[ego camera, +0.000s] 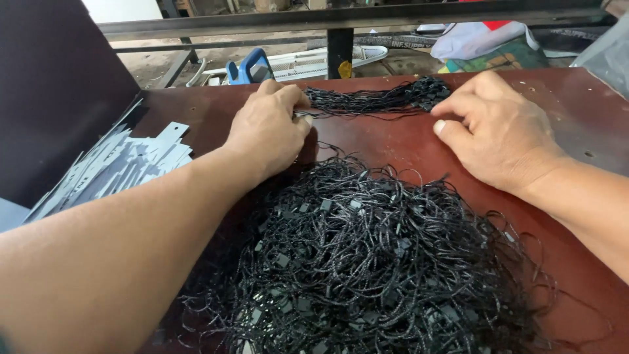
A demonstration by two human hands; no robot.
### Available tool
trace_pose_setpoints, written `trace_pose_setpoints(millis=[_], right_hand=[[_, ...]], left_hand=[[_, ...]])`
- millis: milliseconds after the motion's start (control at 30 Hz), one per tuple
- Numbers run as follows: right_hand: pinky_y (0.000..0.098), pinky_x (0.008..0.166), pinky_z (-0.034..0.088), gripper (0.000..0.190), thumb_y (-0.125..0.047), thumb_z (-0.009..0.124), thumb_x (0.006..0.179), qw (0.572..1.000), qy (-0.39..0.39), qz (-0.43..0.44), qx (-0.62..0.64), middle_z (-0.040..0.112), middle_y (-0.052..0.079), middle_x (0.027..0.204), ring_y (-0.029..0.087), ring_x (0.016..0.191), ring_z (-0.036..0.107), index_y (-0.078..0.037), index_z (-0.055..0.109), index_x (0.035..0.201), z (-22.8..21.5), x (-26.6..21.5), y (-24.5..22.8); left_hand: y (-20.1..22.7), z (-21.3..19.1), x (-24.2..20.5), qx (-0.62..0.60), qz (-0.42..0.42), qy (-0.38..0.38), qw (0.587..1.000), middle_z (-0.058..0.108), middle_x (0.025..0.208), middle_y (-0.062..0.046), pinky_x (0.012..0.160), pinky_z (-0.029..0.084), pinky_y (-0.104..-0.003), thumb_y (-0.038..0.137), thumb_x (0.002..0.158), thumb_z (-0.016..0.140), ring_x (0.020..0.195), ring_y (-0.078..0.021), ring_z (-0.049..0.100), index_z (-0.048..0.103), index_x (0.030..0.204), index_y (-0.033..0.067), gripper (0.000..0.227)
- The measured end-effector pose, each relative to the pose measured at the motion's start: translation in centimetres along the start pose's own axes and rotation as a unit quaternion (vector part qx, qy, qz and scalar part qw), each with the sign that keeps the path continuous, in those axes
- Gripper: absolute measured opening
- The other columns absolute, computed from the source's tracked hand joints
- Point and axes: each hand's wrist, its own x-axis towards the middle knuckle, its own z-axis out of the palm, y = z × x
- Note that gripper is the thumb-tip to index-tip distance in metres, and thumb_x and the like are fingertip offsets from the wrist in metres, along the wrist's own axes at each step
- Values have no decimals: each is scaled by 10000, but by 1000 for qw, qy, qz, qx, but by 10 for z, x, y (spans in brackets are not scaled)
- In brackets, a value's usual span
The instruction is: Untangling and organizing thin black cords from a large pile onto a table.
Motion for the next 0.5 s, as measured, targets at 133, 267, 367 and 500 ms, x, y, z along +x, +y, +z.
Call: trace_pose_setpoints(millis=[133,267,367,500], right_hand=[[436,939,505,222,-205,634,1001,963,104,-247,14,662,42,1026,290,972,583,-130,810,1113,9,6,9],[474,981,457,469,-403,499,999,987,-51,-154,-24,623,27,1131,316,1032,525,-179,697,1360,12,16,7],[505,1014,449,550,-472,466,995,990,-70,-111,-51,592,58,1151,348,1069,518,-172,652,1416,9,16,3],[482,1008,446,492,-428,517,996,989,-45,-138,-24,606,53,1104,332,1048,522,-183,685,1387,12,13,7]], left_hand=[[9,2,-4,52,71,31,996,618,1275,-64,997,434,-515,378,995,556,1207,-315,504,743,1134,195,296],[22,3,-6,103,87,-40,990,595,1235,-68,1000,410,-528,601,988,425,1228,-299,469,720,1292,283,530],[30,1,-6,124,69,-49,989,545,1239,-91,1016,390,-544,663,972,398,1254,-324,447,701,1336,312,590],[32,1,-4,129,42,-60,989,529,1298,-103,1046,384,-550,674,976,392,1297,-329,430,669,1377,286,622]])
